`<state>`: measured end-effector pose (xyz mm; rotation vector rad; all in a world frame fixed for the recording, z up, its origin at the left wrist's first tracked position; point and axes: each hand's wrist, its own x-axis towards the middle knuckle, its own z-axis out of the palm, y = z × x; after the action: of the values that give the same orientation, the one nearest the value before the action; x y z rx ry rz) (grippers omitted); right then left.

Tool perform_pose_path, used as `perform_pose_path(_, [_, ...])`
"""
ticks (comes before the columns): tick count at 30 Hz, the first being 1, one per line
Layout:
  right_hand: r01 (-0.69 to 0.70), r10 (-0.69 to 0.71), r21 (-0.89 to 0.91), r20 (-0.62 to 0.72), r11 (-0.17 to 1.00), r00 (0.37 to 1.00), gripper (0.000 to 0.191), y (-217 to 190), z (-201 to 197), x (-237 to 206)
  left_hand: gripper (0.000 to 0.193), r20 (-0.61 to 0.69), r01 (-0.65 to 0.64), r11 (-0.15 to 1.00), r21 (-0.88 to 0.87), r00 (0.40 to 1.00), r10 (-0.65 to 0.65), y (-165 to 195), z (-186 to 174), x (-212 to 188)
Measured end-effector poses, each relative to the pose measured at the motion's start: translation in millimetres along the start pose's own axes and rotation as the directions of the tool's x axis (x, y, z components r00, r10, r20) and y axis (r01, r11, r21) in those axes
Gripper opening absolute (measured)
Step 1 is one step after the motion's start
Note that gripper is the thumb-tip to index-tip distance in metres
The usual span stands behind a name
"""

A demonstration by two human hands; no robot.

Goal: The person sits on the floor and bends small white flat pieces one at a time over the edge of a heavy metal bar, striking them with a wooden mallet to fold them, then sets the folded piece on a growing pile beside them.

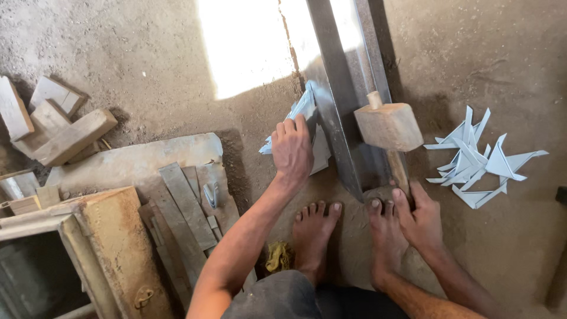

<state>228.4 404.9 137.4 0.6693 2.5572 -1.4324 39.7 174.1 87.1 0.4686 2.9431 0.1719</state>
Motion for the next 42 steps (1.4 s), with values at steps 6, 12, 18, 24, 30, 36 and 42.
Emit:
perform_pose_path(6, [-0.071,0.072,-0.020,0.036,0.997,0.997,0.026,-6.8,-9.8,1.7,0.017,0.283,0.218,0.740,-0.637,0.958,-0.039,-17.0,-47.1,-0.5])
perform_pose_path(12, [-0.157,0.147,0.189,0.062,0.969,0.987,0.025,-14.2,-24.1,0.8,0.032,0.511,0.381,0.390,-0.838,0.798,0.319,-17.3,-83.8,26.4])
perform_pose_path(18, [-0.107,0.105,0.076,0.024,0.991,0.994,0.029,-15.9,-19.7,6.9,0.027,0.541,0.397,0.418,-0.817,0.778,0.318,-5.1,-86.4,38.5])
perform_pose_path(24, [-0.007,0.008,0.182,-0.004,0.983,1.000,0.032,-34.8,-39.0,4.5,0.029,0.532,0.415,0.388,-0.823,0.802,0.270,-4.0,-78.6,35.9])
perform_pose_path(30, [0.313,-0.288,0.299,-0.126,0.901,0.949,0.037,-44.2,-31.7,8.1,0.032,0.556,0.428,0.428,-0.796,0.797,0.237,-1.2,-82.3,39.7])
perform_pose_path(36, [-0.001,-0.006,-0.105,-0.070,0.994,0.998,0.042,-30.4,-31.8,33.5,0.034,0.597,0.491,0.405,-0.771,0.779,0.191,3.2,-90.4,39.4])
perform_pose_path(42, [0.343,-0.178,0.453,-0.368,0.823,0.913,0.048,-29.6,-51.5,-9.5,0.031,0.566,0.456,0.421,-0.784,0.803,0.186,7.2,-84.5,41.0])
